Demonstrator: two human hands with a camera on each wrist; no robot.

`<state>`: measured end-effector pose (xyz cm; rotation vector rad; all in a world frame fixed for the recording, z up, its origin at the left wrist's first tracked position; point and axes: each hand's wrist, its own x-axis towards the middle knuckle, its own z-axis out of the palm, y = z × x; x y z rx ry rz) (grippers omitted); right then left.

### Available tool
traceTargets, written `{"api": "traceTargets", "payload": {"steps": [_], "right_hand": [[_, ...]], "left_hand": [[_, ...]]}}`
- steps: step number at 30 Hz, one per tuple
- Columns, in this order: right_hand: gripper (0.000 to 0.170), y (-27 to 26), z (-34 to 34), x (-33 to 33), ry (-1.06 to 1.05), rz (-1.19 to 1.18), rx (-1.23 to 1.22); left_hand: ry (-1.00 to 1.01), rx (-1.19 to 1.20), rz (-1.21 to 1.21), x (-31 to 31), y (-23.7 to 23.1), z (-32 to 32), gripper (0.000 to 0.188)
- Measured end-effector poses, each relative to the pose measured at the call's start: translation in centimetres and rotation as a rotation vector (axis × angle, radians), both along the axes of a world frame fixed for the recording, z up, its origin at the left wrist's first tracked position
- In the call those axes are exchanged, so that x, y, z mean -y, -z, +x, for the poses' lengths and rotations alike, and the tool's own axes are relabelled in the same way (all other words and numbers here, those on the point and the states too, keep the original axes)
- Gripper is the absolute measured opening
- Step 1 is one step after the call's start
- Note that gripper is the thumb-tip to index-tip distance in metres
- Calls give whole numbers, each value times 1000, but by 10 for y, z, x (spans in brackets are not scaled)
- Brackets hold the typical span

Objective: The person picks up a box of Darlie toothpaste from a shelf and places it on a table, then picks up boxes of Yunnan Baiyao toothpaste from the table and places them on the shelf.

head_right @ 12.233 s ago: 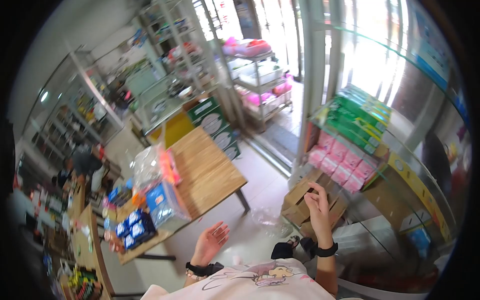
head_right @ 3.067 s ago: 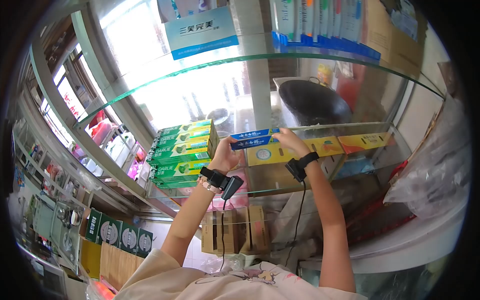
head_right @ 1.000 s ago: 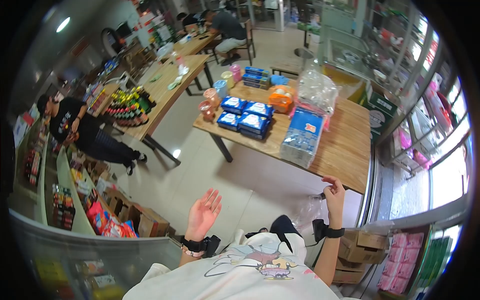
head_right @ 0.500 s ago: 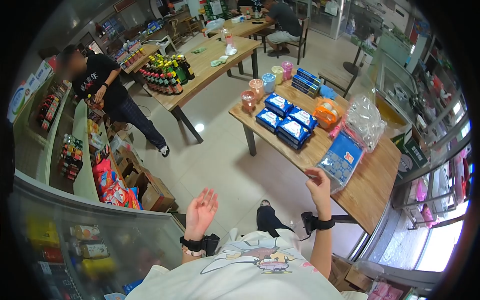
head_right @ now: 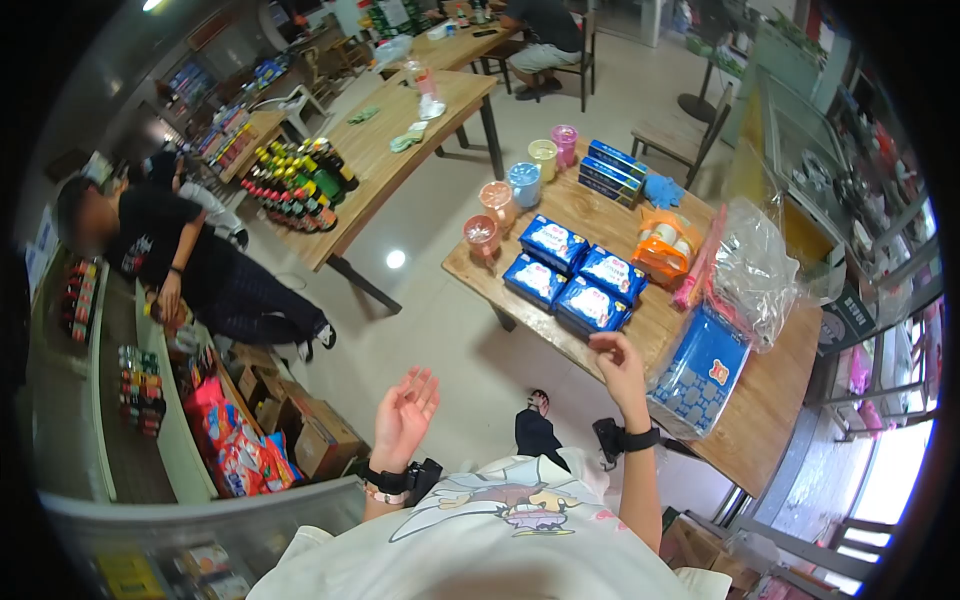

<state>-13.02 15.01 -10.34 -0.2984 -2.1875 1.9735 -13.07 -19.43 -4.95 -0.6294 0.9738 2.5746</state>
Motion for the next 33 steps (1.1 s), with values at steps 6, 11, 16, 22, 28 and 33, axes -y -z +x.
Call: {"api": "traceTargets", "payload": {"steps": [6,11,16,22,28,33], "right_hand": [[32,7,-60,-6,47,-1,-64],[32,2,-68,10,166,55,-41],[31,-13,-55,26,195,74,23],[31,-8,-20,38,361,168,34],[30,-15,30,81,691,96,226],[33,14,62,132,902,122,207]], "left_hand": [[160,-46,-66,-19,-15,-90,37],[288,-33,-54,-37,-11,-130,36],[410,-2,15,-53,-4,-153,35],[678,34,74,-78,4,-184,35],[1045,54,7,-116,4,-213,34],[1292,47,-59,-147,13,-216,34]]}}
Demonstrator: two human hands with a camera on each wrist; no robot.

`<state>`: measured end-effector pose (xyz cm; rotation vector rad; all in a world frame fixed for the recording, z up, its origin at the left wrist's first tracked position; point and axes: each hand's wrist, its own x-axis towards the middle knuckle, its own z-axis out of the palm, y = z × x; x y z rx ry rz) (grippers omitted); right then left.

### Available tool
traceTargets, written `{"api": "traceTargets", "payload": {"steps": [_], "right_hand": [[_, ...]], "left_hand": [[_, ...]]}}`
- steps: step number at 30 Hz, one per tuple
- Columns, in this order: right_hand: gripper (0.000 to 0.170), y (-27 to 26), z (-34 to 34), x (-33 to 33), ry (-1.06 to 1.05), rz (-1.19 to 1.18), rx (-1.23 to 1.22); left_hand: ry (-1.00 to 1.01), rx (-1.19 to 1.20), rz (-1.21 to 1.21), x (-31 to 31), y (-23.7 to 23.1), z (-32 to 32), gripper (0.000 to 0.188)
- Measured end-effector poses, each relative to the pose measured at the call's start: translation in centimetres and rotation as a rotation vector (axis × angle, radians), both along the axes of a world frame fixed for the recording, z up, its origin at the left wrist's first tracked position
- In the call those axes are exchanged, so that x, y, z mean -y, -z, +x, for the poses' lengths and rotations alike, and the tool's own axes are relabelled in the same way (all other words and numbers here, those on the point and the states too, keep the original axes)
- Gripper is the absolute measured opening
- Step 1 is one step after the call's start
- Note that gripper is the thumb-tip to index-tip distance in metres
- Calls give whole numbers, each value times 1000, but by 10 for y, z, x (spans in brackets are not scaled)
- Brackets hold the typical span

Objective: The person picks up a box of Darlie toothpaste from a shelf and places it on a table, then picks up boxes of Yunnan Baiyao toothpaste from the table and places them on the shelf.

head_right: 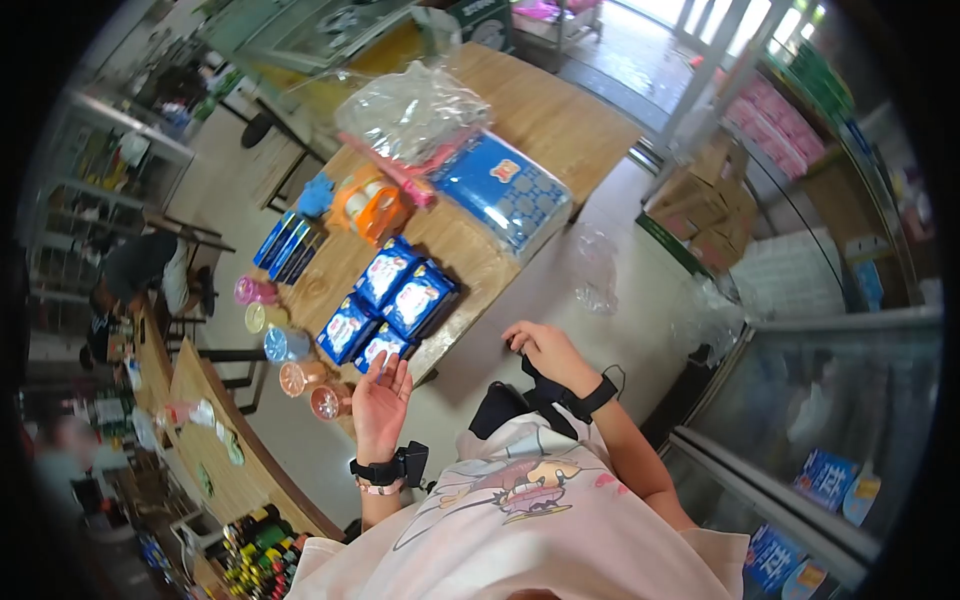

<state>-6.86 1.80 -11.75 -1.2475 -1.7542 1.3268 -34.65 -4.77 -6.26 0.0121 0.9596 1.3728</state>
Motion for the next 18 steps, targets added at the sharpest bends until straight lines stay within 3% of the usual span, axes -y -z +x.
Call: {"api": "traceTargets", "payload": {"steps": [6,10,13,18], "right_hand": [[37,10,47,54,166,-61,52],[35,49,102,78,318,-122,43],[35,49,146,71,337,-380,381],[30,52,212,41,464,-313,224]], "left_hand": [[299,-33,-56,-29,18,50,36],[509,-12,-63,-56,8,108,35],[629,-23,-22,-87,2,146,34],[708,-139,71,-143,4,216,34]]}}
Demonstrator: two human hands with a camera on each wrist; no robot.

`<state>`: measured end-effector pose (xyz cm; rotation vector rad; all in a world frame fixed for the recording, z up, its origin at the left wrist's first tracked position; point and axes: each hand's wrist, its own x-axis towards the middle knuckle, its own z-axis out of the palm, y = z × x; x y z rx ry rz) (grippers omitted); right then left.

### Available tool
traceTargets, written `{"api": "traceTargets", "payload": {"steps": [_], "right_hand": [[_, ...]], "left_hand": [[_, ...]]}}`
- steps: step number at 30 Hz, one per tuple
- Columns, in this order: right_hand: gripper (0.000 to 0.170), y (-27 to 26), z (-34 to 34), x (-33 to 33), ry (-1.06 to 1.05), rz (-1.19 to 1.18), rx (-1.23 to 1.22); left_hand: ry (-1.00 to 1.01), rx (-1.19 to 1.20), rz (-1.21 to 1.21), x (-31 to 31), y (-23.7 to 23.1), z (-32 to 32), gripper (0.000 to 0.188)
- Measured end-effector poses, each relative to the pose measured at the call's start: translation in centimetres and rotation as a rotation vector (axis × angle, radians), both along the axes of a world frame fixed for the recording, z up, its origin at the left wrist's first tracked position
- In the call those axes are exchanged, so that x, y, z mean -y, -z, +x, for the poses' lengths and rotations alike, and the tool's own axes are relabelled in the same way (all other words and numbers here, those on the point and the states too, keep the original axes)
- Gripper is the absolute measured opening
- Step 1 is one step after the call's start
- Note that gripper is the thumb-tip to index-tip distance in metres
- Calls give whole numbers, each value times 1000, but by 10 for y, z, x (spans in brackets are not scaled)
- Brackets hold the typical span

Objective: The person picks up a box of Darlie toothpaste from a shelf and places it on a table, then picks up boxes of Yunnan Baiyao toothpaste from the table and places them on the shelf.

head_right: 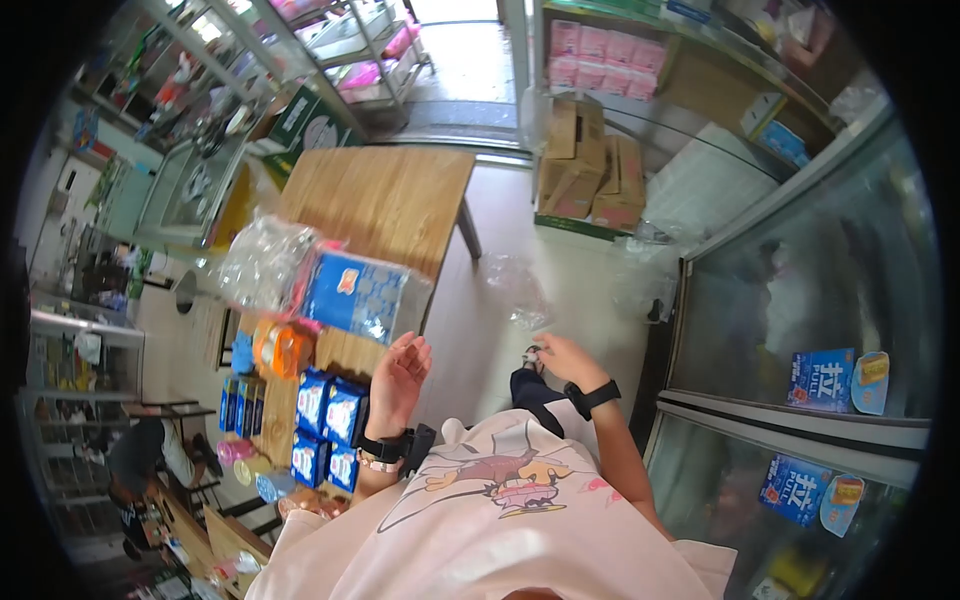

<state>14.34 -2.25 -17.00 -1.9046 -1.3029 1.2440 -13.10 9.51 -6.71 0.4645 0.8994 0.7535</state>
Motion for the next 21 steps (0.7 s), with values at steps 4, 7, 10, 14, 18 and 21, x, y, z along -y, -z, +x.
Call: {"api": "traceTargets", "payload": {"steps": [4,7,10,14,18,21], "right_hand": [[35,-10,56,-17,85,43,116],[35,-11,94,-19,124,68,154],[37,-14,121,-5,189,0,163],[42,-14,153,10,242,-117,207],[45,-3,162,26,295,-96,129],[45,-8,162,34,363,-141,102]], "left_hand": [[94,0,52,-32,-4,64,34],[153,58,54,-44,-3,113,33],[218,61,21,-45,3,154,32],[330,108,-10,-51,7,194,30],[378,83,0,-58,10,213,29],[422,61,4,-63,2,228,28]]}}
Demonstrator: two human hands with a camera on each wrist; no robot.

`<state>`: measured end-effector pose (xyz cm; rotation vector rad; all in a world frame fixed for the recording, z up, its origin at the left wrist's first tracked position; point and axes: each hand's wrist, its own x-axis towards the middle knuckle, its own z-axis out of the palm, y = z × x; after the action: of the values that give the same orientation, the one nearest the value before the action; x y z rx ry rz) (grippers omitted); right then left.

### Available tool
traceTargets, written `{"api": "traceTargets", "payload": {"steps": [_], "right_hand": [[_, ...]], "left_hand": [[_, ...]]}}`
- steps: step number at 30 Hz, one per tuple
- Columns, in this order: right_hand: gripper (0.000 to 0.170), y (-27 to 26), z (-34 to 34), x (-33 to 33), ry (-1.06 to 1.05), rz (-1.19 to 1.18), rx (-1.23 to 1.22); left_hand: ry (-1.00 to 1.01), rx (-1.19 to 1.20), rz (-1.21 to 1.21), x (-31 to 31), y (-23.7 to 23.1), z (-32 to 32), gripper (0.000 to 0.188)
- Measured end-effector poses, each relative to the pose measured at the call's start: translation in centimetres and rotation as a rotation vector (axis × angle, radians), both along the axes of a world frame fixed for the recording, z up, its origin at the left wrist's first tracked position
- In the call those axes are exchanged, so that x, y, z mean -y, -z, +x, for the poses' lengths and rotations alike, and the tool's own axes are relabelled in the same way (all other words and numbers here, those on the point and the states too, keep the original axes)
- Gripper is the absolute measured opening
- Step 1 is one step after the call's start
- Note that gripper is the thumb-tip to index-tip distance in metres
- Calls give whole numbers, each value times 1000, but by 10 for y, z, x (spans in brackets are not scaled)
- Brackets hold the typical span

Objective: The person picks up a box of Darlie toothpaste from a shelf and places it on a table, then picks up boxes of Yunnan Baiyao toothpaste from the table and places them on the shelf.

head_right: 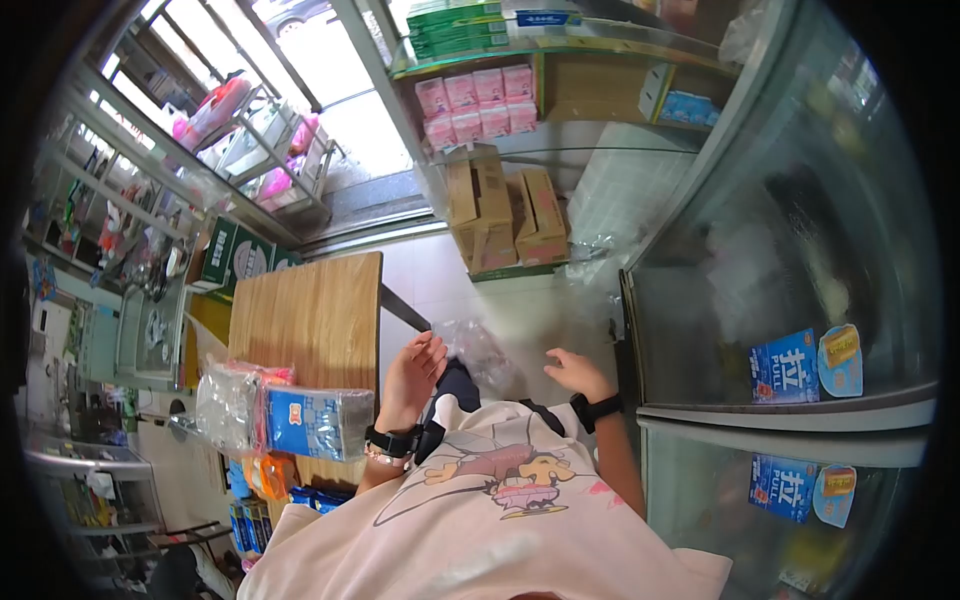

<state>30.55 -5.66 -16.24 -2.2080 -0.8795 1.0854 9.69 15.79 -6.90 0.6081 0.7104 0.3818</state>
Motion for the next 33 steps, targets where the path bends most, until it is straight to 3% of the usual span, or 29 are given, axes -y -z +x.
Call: {"api": "traceTargets", "payload": {"steps": [4,8,18,25,33], "right_hand": [[46,18,6,8,66,73,-106],[44,42,13,3,122,76,19],[44,29,1,4,123,30,1],[43,48,10,15,42,-63,-42],[44,57,9,-34,-124,39,28]], "left_hand": [[73,-43,4,-4,0,15,32],[161,-72,57,-9,9,28,32],[167,-122,52,-2,19,29,30],[151,-130,148,7,15,32,28],[95,-263,242,9,7,-1,26]]}}
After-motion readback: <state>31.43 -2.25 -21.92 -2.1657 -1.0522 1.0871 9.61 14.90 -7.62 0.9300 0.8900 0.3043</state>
